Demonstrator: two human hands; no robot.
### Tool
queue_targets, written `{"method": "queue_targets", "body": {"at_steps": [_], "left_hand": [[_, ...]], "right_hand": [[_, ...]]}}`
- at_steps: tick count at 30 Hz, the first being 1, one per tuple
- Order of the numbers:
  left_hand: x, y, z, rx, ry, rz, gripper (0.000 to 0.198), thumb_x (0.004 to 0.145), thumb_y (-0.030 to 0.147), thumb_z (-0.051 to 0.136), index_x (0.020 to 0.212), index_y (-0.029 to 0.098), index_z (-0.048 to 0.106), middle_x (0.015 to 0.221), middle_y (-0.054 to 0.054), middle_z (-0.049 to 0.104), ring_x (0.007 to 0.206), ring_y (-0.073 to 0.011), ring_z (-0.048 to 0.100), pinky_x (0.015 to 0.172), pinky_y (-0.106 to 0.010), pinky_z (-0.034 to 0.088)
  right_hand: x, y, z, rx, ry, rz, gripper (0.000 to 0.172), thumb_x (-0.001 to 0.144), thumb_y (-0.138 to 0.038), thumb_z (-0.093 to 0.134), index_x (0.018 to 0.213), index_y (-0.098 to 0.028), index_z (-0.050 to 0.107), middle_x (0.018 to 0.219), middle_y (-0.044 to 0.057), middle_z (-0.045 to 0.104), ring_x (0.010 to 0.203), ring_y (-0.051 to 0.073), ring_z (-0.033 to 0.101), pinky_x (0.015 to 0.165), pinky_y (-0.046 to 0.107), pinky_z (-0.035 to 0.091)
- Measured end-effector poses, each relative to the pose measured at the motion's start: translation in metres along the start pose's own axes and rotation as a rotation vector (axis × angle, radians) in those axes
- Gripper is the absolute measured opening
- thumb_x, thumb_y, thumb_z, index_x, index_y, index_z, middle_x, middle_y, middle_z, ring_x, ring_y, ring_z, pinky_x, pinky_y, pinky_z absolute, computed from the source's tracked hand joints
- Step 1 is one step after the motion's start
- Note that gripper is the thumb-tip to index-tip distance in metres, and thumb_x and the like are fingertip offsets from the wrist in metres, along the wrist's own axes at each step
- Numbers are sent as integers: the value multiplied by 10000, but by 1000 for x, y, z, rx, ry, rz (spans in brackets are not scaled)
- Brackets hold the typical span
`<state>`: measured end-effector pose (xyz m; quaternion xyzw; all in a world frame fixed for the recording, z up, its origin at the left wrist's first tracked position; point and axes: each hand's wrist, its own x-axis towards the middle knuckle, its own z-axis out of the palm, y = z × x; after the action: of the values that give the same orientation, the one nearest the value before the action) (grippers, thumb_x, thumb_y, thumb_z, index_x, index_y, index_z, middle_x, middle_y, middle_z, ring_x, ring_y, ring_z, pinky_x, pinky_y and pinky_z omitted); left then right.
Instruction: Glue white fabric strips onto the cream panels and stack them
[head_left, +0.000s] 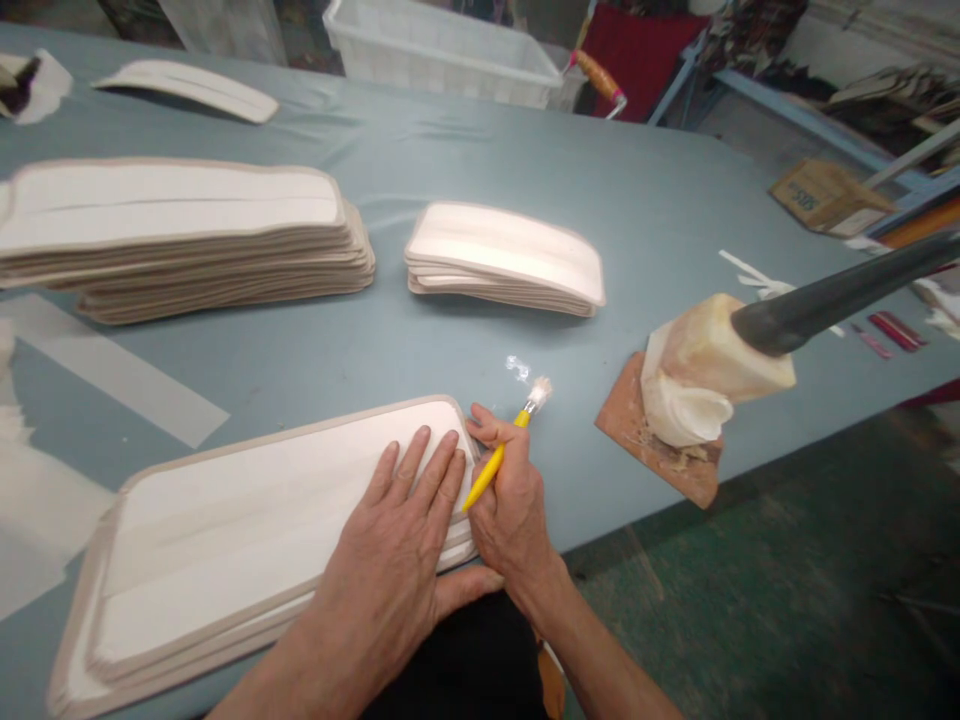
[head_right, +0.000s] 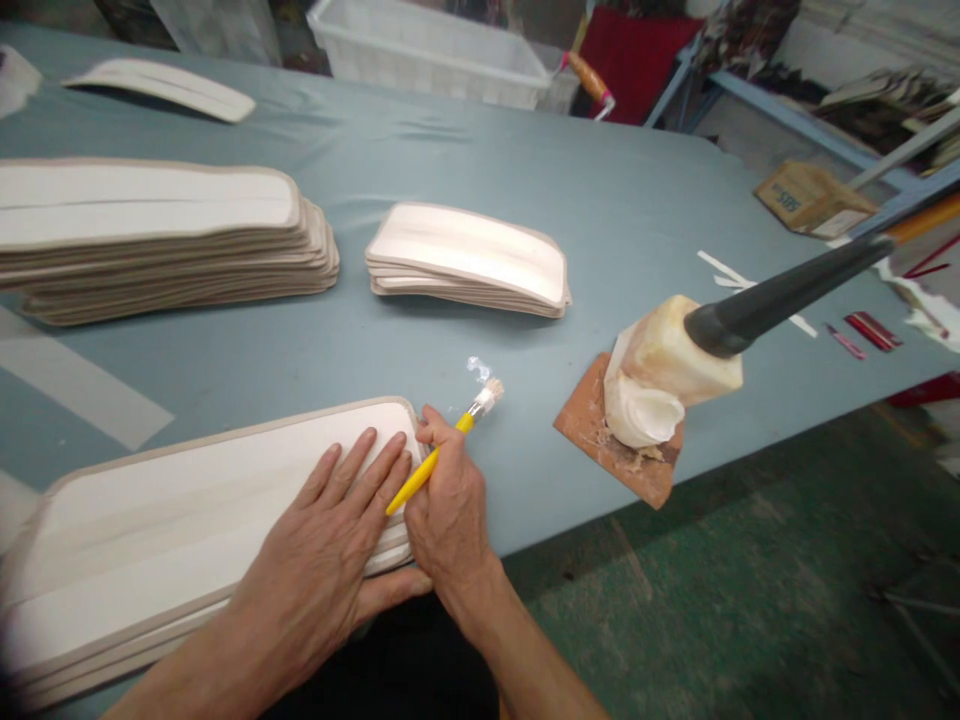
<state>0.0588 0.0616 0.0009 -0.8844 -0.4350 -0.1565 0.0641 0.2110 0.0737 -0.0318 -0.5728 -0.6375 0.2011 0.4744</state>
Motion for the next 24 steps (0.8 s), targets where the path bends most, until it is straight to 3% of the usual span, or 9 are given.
{"method": "queue_targets", "body": {"at_steps": [8,12,17,20,24], "left_hand": [[6,-2,10,-39,-45,32,1169,811,1001,216,1520,137,557,1623,-90,510,1518,-380,403,1299,-500,122],[7,1,9,-41,-119,35,1219,766,1029,232,1584,155,466,1670,-112,441,1559,-394,349,1288,-563,207],[7,2,-4,-145,-225,16,1281,774,999,183,1643,62,276,1709,-176,344,1618,-332,265,1327,-522,236],[9,1,-16,-264,-213,-54,1264,808,970,241,1645,22,222,1710,-188,327,1623,-320,258,1341,-478,235],[8,4,-33,-355,-151,-140,1204,837,926,344,1644,40,234,1717,-177,318,1629,-316,246,1348,-471,245]], "right_hand": [[1,-1,1,18,-5,55,157,1070,-294,489,1202,-240,556,1428,139,691,1287,234,699,1032,403,603],[-2,0,-1,32,-6,34,185,1064,-340,505,1210,-240,560,1410,144,701,1256,238,716,1017,401,606],[-5,4,-2,-22,12,74,314,1013,-504,589,1181,-240,567,1373,171,716,1151,286,762,875,405,649],[-4,6,-3,-68,12,113,450,966,-616,622,1202,-235,577,1313,180,742,1072,309,785,796,397,656],[-4,6,-5,-142,-18,137,525,949,-639,610,1273,-228,572,1135,146,796,926,316,805,676,373,635]]}}
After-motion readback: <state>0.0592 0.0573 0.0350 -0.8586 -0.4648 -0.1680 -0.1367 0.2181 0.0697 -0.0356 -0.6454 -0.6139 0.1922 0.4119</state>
